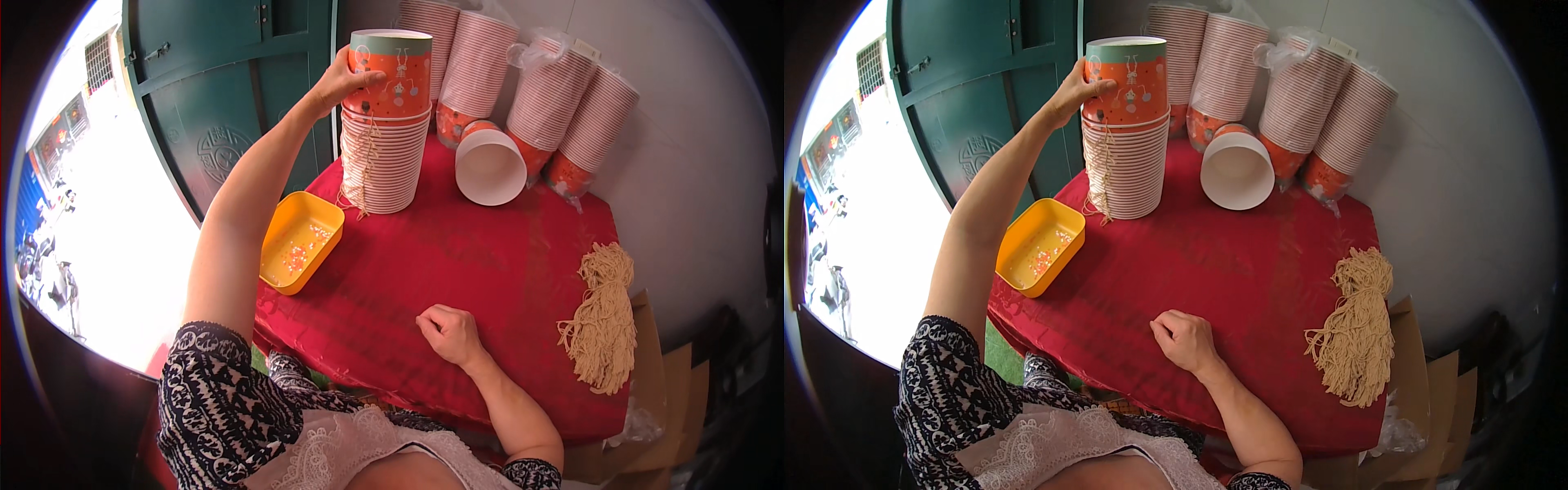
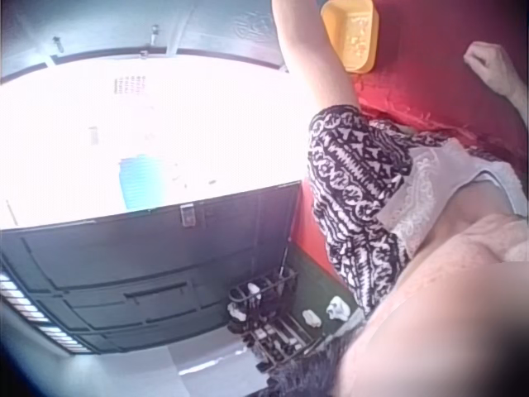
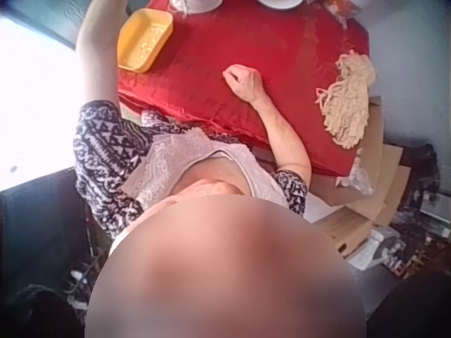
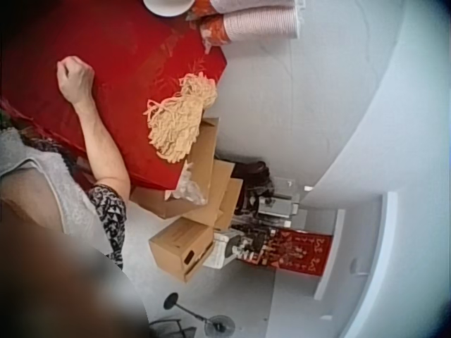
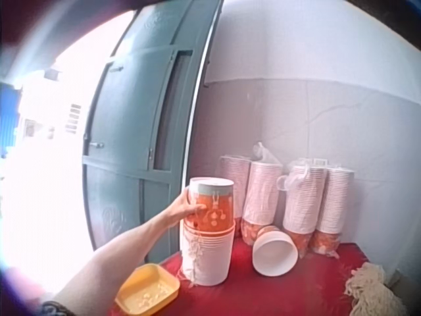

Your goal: Threading string through pre-punched holes in paper cups to assemble handles.

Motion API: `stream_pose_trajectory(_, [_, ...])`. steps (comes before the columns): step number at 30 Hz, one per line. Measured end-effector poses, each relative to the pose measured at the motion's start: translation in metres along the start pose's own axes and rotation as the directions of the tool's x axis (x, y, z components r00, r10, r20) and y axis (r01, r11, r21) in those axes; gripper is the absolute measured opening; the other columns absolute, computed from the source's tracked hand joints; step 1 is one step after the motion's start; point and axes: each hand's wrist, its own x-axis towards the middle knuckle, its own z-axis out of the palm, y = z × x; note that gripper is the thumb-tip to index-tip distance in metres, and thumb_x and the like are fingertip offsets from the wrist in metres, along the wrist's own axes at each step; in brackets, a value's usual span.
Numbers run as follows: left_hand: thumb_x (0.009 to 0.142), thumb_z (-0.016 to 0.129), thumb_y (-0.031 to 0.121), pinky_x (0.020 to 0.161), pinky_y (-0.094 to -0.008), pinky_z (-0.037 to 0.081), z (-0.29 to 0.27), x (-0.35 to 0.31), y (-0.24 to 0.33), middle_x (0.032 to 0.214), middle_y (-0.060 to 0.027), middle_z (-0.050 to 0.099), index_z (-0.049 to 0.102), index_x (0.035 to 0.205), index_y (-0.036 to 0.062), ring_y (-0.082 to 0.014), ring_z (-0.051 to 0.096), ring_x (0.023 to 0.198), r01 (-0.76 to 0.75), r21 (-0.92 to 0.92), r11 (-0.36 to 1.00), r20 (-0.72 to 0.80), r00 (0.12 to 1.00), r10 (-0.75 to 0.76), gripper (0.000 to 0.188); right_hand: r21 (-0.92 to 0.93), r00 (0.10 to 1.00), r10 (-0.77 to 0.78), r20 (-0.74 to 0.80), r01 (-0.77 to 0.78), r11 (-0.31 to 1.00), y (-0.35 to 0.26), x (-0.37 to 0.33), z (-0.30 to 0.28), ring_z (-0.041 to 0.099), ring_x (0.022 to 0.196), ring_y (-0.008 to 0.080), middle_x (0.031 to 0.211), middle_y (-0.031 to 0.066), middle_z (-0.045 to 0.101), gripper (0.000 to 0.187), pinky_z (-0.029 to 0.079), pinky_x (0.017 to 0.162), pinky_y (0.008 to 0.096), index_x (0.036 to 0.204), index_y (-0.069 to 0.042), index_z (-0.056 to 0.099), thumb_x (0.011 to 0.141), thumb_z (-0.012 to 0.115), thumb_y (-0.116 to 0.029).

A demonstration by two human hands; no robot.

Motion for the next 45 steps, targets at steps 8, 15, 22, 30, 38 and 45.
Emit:
stream_pose_trajectory(8, [0.061,0.09,0.049,0.096,-0.0358,0.05,-0.003,0.0,-0.009,0.116,-0.0133,0.058,0.038,0.131,-0.001,-0.0209,0.059,0.107,-0.01,-0.031,0.999,-0.052,0.999,0.008,0.1,0.003,1.0,-0.002,0.009,0.002,1.0,-0.001,0.0,0.001,0.065,0.067,0.0305,0.072,0.0112,0.065,0.013,0.05,0.057,0.0395,0.074,-0.004,0.064,0.084,0.066,-0.012])
stream_pose_trajectory(15, [0.062,0.086,0.057,0.104,-0.0413,0.044,-0.003,0.0,-0.011,0.123,-0.0198,0.052,0.03,0.136,-0.0012,-0.0287,0.054,0.119,0.012,0.015,1.0,-0.037,0.999,-0.011,0.11,0.022,1.0,-0.017,-0.014,0.017,1.0,0.0,0.0,0.001,0.065,0.067,0.0309,0.072,0.0115,0.064,0.014,0.05,0.057,0.0397,0.074,-0.004,0.063,0.084,0.066,-0.013])
stream_pose_trajectory(22, [0.066,0.086,0.049,0.098,-0.037,0.048,-0.002,0.008,-0.006,0.123,-0.0191,0.054,0.031,0.135,-0.0055,-0.0245,0.057,0.112,0.004,0.084,0.996,-0.035,0.999,-0.001,0.104,-0.012,1.0,-0.016,-0.013,0.016,1.0,0.005,-0.002,0.0,0.064,0.066,0.0316,0.073,0.0115,0.064,0.014,0.049,0.056,0.0402,0.074,-0.004,0.063,0.084,0.066,-0.013])
stream_pose_trajectory(30, [0.099,0.036,0.028,0.104,-0.0488,0.04,0.003,0.06,0.055,0.115,-0.0184,0.065,0.062,0.107,0.0013,-0.0425,0.049,0.121,-0.45,0.829,0.332,0.155,0.756,0.636,0.038,-0.009,1.0,-0.007,-0.024,0.007,1.0,0.007,-0.001,-0.001,0.064,0.065,0.0309,0.071,0.0114,0.064,0.015,0.049,0.056,0.0401,0.073,-0.004,0.063,0.084,0.065,-0.014])
stream_pose_trajectory(38, [0.087,0.024,0.079,0.104,-0.0669,0.032,0.066,0.1,0.063,0.141,-0.0101,0.052,0.045,0.144,0.0271,-0.0347,0.044,0.134,-0.251,0.939,0.233,0.29,0.945,-0.152,0.08,-0.01,0.999,0.032,-0.009,-0.032,0.999,0.008,-0.002,-0.003,0.063,0.063,0.0298,0.07,0.0105,0.063,0.017,0.049,0.055,0.0396,0.072,-0.005,0.062,0.085,0.065,-0.015])
stream_pose_trajectory(45, [0.082,0.029,0.085,0.111,-0.0484,0.036,0.05,0.074,0.067,0.142,-0.0159,0.05,0.046,0.143,0.0148,-0.0359,0.046,0.133,-0.201,0.927,0.316,0.239,0.967,-0.085,0.094,0.01,1.0,0.004,0.01,-0.004,1.0,0.0,-0.001,0.002,0.063,0.064,0.0295,0.07,0.0105,0.063,0.017,0.048,0.055,0.0397,0.072,-0.005,0.062,0.085,0.065,-0.015])
